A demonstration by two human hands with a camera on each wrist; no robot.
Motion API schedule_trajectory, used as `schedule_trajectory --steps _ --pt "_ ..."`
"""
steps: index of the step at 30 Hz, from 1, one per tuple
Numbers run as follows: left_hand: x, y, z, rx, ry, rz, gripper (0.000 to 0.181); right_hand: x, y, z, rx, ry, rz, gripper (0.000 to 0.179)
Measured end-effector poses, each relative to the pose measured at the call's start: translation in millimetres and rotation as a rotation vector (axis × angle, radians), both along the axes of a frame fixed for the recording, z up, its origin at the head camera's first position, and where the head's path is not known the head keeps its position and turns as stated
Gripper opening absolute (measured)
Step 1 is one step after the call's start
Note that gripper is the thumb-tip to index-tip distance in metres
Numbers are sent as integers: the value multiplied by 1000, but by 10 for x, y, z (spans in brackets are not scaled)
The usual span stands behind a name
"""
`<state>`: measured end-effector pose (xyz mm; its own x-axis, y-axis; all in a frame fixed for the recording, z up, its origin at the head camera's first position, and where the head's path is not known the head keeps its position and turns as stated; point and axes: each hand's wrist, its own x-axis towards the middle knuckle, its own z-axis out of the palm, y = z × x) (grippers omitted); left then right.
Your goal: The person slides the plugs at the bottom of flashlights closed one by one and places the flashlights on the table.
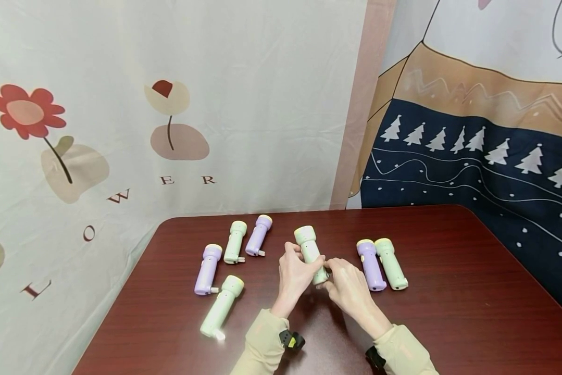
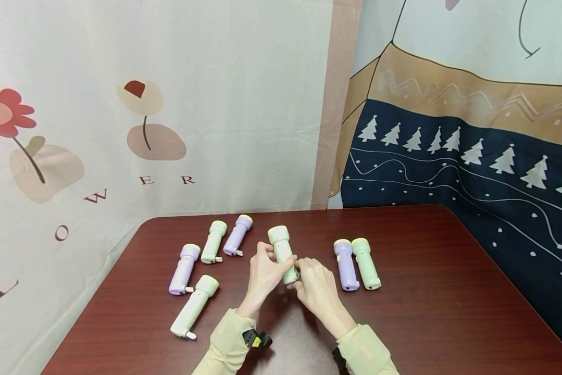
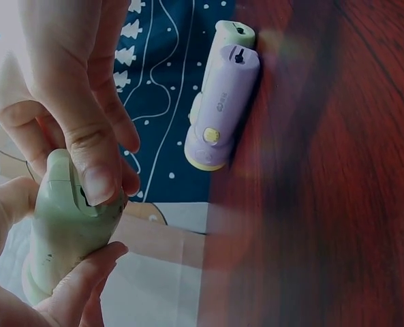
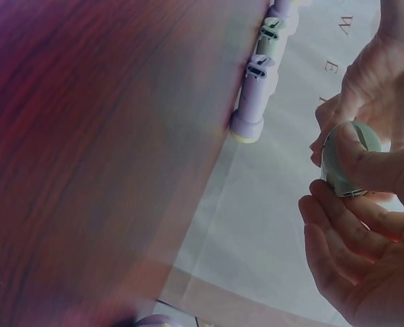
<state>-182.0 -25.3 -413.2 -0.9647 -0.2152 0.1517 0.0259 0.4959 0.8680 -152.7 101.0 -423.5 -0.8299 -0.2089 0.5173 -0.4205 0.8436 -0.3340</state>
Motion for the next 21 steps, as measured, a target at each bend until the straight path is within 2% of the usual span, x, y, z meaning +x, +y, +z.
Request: schedule_trajectory --steps 21 --pt "17 -6 -17 8 -11 -2 51 0 1 24 31 -18 -4 39"
